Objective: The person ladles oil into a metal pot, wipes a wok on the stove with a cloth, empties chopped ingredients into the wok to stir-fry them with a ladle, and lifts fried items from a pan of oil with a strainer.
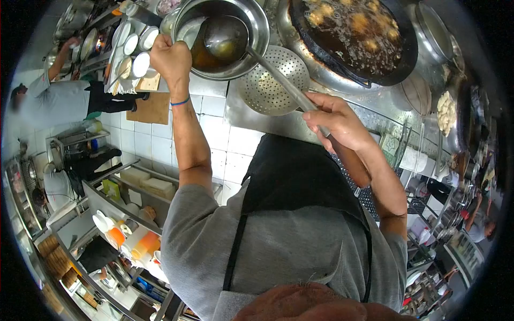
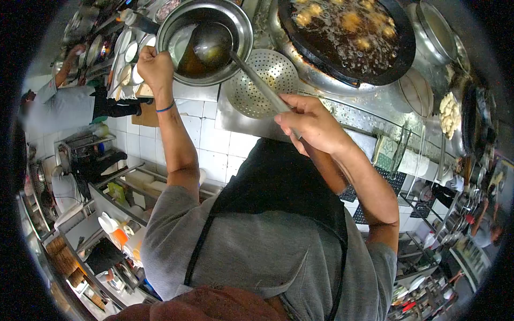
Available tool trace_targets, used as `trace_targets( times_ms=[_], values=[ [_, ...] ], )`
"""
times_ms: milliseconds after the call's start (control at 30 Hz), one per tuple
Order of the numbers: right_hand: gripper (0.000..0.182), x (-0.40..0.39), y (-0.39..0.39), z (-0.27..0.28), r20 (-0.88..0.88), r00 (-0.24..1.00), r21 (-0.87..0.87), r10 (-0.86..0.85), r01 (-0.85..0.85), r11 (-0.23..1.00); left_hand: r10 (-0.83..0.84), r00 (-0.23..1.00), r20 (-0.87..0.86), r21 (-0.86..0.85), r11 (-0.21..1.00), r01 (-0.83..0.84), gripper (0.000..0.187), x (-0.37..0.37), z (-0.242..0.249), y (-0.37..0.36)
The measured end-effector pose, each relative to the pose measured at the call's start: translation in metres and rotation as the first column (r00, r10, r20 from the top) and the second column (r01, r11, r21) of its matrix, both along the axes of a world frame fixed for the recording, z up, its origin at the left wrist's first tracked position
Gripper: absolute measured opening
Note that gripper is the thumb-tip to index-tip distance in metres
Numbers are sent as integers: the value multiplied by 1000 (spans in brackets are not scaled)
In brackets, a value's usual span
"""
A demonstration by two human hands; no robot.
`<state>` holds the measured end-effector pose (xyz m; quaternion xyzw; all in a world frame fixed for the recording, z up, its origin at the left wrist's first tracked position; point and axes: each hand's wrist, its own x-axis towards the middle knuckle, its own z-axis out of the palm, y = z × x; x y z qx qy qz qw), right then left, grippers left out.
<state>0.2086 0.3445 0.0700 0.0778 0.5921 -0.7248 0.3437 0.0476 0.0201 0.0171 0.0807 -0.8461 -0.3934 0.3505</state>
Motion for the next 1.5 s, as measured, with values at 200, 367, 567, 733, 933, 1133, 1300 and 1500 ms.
trace_targets(
  times_ms=[200, 367, 567, 733, 933, 1133, 1300, 1500],
  values=[
    [13, -2, 9, 12, 309, 951, -324, -32, 136, 936, -28, 1000, 8, 47, 999, 28, 12, -3, -5, 2],
    [33, 18, 33, 38, 345, 936, -467, -66, 232, 853, -27, 999, 25, 84, 996, 25, 13, -4, -13, -2],
    [59, 54, 84, 95, 409, 847, -565, -339, 526, 636, -49, 999, 19, 134, 990, 46, 17, -5, -24, -12],
    [60, 70, 119, 100, 97, 765, -358, -637, 624, 695, -71, 997, 12, 216, 974, 67, 19, -4, -24, -17],
    [54, 56, 152, 47, -305, 740, 289, -599, 672, 682, -65, 997, 51, 282, 958, 48, 20, 1, -14, -13],
    [52, 65, 147, 13, -600, 764, 617, -237, 630, 470, -127, 992, 13, 463, 880, 107, 23, 4, -13, -15],
    [49, 81, 114, 57, -508, 725, 381, -465, 673, 634, -188, 982, 37, 535, 834, 140, 18, 1, -19, -20],
    [55, 84, 80, 81, -313, 858, 188, -407, 476, 859, -171, 983, 72, 506, 855, 112, 18, -2, -12, -10]
  ],
)
